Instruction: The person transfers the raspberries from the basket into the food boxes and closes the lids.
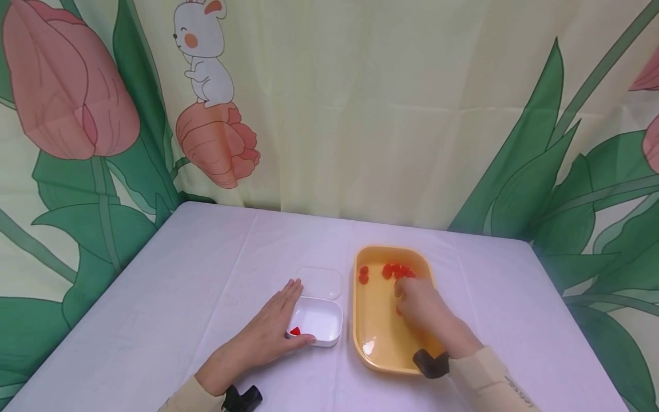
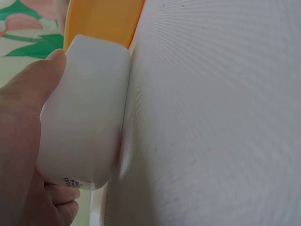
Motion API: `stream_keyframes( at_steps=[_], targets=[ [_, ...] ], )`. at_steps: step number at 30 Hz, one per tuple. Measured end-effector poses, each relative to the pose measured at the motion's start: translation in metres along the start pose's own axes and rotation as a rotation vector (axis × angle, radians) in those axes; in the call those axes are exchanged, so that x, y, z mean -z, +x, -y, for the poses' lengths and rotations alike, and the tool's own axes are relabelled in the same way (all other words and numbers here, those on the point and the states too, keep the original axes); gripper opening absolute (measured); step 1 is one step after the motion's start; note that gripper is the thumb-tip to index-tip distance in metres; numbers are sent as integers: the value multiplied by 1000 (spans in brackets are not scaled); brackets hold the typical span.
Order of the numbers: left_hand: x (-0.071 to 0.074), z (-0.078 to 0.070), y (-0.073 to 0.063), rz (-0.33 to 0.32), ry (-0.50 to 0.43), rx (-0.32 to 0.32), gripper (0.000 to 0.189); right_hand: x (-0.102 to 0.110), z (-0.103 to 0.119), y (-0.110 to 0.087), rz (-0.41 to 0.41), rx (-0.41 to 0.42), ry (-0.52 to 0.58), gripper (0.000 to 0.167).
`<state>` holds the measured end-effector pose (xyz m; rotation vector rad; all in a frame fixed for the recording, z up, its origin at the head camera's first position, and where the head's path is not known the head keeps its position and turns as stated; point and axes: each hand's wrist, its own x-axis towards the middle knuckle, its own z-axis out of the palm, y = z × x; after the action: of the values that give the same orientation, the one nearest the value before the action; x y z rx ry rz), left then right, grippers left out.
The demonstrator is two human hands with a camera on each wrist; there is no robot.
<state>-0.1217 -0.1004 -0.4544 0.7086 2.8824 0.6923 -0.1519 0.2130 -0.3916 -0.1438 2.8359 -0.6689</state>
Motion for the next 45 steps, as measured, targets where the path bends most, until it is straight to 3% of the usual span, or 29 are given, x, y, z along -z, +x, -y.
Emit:
stream_keyframes(
  at_steps=[10,18,29,37,45],
  targets=[
    [0,1,-1,-17,1,-29,106,2,1,0,43,-11,27,17],
    [1,-1,0,12,-3,5,107,1,-1,5,36,-23,22,18],
    [1,-1,-1,5,5,-4,106,-4,-4,8,24,11,74,12],
    [-1,2,0,-27,-5,-39,105,0,-6,7,78,2,226,14],
    [0,1,0,-17,-4,-30,105,2,-7,6,109,8,365,19]
  ],
)
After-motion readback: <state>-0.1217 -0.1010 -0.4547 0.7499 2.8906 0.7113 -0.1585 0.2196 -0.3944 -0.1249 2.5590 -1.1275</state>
